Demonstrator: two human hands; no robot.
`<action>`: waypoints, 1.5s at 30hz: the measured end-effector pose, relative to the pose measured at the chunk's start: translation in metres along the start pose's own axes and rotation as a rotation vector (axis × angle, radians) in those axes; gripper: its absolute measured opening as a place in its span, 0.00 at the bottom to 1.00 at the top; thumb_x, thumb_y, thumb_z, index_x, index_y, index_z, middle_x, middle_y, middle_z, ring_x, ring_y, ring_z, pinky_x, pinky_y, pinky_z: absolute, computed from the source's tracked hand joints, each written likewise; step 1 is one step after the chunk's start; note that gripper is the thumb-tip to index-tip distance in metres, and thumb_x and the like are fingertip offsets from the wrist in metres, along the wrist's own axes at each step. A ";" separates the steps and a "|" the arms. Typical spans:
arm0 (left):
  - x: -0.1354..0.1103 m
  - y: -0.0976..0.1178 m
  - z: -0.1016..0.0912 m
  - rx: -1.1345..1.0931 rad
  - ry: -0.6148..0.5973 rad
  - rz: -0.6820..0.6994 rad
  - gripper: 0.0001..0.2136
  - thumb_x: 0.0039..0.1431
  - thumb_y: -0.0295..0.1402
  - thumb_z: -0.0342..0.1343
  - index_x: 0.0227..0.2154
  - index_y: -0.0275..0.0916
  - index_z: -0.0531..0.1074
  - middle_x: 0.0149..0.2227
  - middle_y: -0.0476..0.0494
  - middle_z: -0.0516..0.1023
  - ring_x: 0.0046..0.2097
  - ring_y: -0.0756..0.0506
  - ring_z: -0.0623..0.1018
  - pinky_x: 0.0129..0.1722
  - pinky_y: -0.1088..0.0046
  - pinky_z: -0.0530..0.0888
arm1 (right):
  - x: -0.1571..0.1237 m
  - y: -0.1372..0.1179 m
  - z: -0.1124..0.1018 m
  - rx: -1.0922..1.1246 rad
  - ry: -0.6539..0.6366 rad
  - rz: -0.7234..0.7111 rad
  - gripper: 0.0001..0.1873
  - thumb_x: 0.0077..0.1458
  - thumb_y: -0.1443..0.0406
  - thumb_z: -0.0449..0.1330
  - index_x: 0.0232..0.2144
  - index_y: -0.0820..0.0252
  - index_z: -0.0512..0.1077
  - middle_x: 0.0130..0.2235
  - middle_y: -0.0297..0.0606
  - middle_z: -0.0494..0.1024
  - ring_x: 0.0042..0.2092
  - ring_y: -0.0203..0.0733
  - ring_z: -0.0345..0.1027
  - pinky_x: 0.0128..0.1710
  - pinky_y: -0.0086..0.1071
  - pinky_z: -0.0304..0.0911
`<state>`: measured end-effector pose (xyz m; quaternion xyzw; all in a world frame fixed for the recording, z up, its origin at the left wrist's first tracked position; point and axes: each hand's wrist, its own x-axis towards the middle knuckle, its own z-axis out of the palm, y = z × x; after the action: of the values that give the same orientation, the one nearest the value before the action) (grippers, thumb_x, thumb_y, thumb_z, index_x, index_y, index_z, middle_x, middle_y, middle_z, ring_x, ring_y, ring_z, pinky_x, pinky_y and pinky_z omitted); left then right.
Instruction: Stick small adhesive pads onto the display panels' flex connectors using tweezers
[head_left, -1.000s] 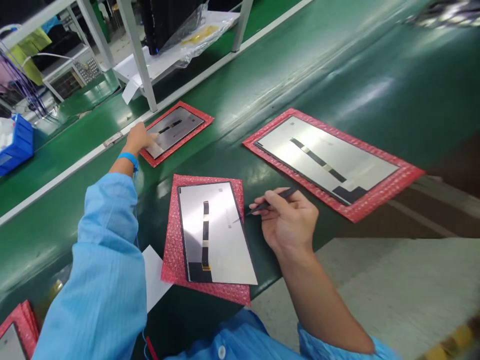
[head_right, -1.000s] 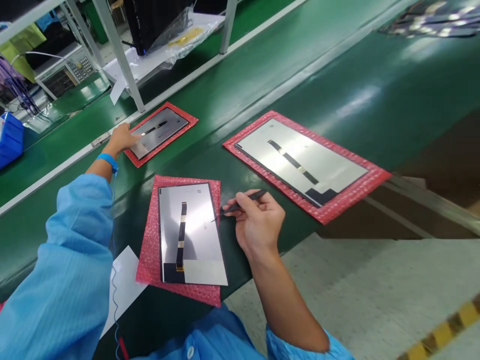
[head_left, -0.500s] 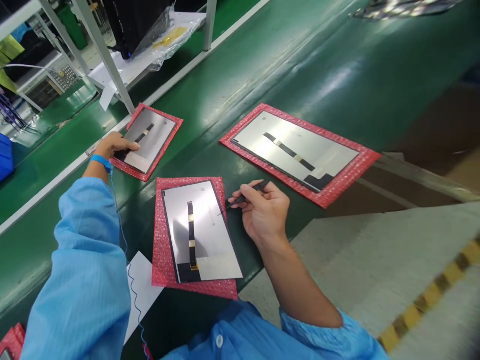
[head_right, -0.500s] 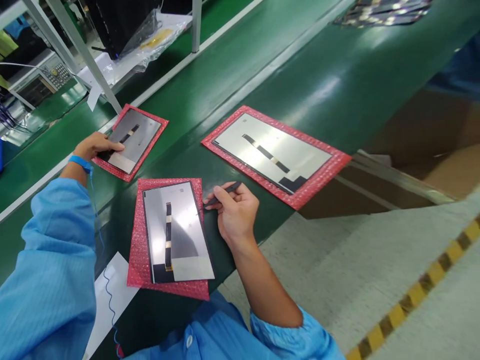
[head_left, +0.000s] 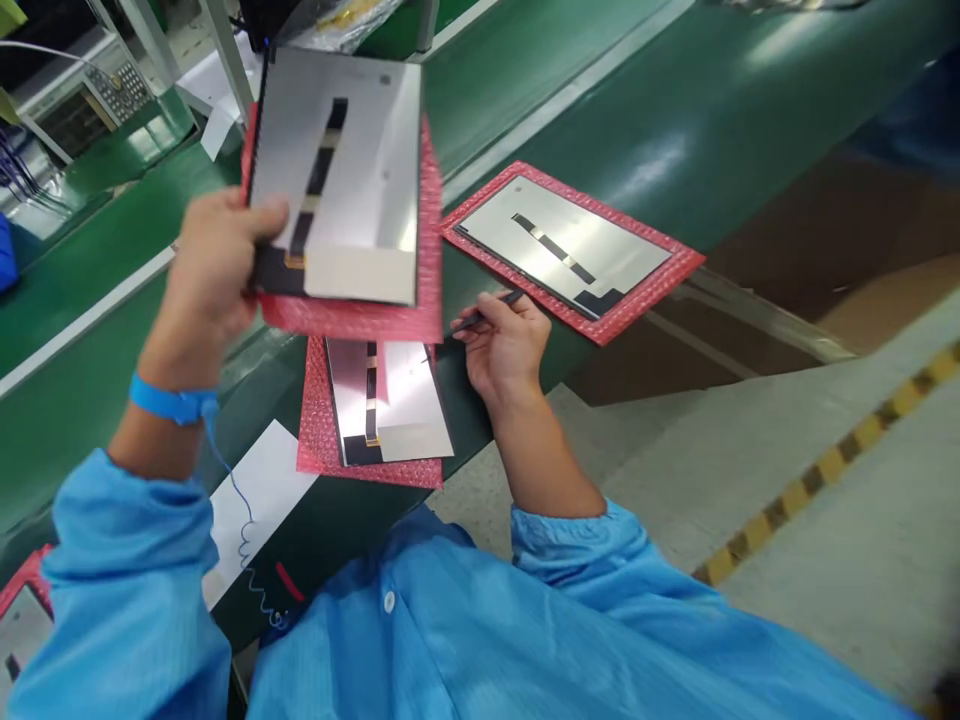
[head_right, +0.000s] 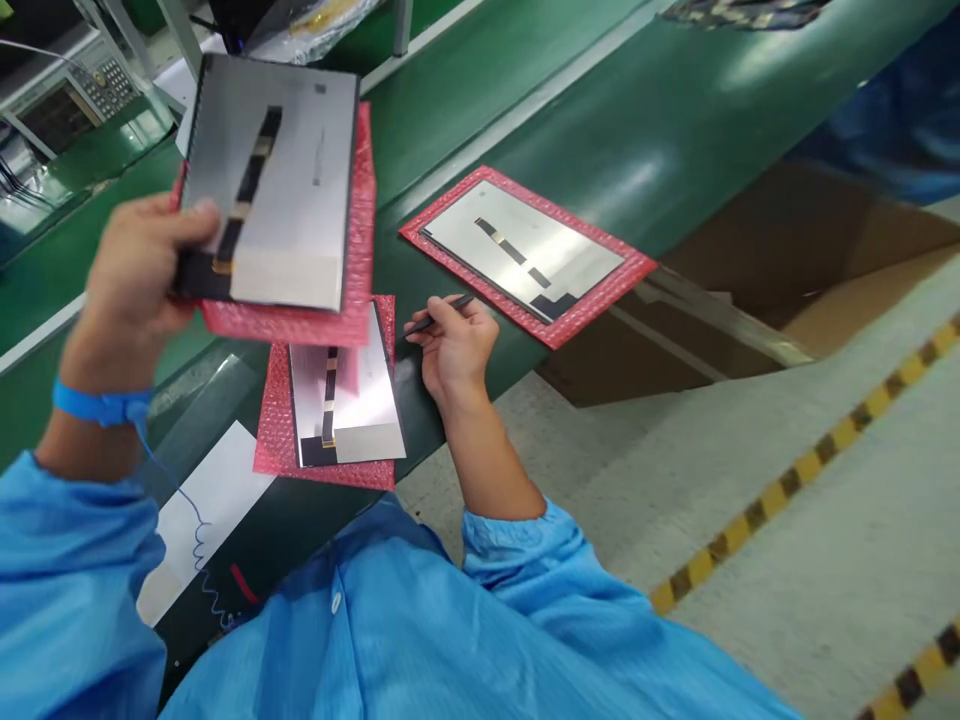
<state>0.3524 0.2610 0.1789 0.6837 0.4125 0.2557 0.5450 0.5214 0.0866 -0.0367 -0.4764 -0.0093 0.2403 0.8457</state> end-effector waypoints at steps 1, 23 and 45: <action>-0.022 -0.017 0.009 -0.039 -0.014 -0.022 0.03 0.70 0.29 0.59 0.42 0.34 0.76 0.37 0.47 0.80 0.40 0.47 0.82 0.49 0.64 0.82 | 0.002 -0.001 -0.002 0.014 0.009 0.002 0.18 0.47 0.63 0.74 0.32 0.54 0.67 0.25 0.27 0.75 0.24 0.35 0.74 0.20 0.22 0.68; -0.224 -0.139 0.019 0.505 -0.019 -0.169 0.11 0.73 0.35 0.52 0.39 0.42 0.80 0.40 0.41 0.86 0.44 0.37 0.84 0.49 0.58 0.75 | -0.111 -0.025 0.009 -0.215 -0.307 -0.029 0.19 0.45 0.58 0.82 0.32 0.55 0.76 0.28 0.32 0.83 0.27 0.39 0.79 0.25 0.27 0.78; -0.285 -0.265 -0.125 0.917 0.513 -0.093 0.20 0.68 0.37 0.64 0.61 0.41 0.80 0.62 0.32 0.75 0.62 0.32 0.73 0.63 0.49 0.73 | -0.236 0.156 0.146 -0.430 -1.137 0.199 0.26 0.56 0.44 0.77 0.37 0.54 0.72 0.33 0.32 0.83 0.31 0.37 0.80 0.28 0.26 0.76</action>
<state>0.0265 0.1053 -0.0114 0.7482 0.6322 0.1837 0.0820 0.2149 0.1728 -0.0329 -0.4322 -0.4626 0.5271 0.5669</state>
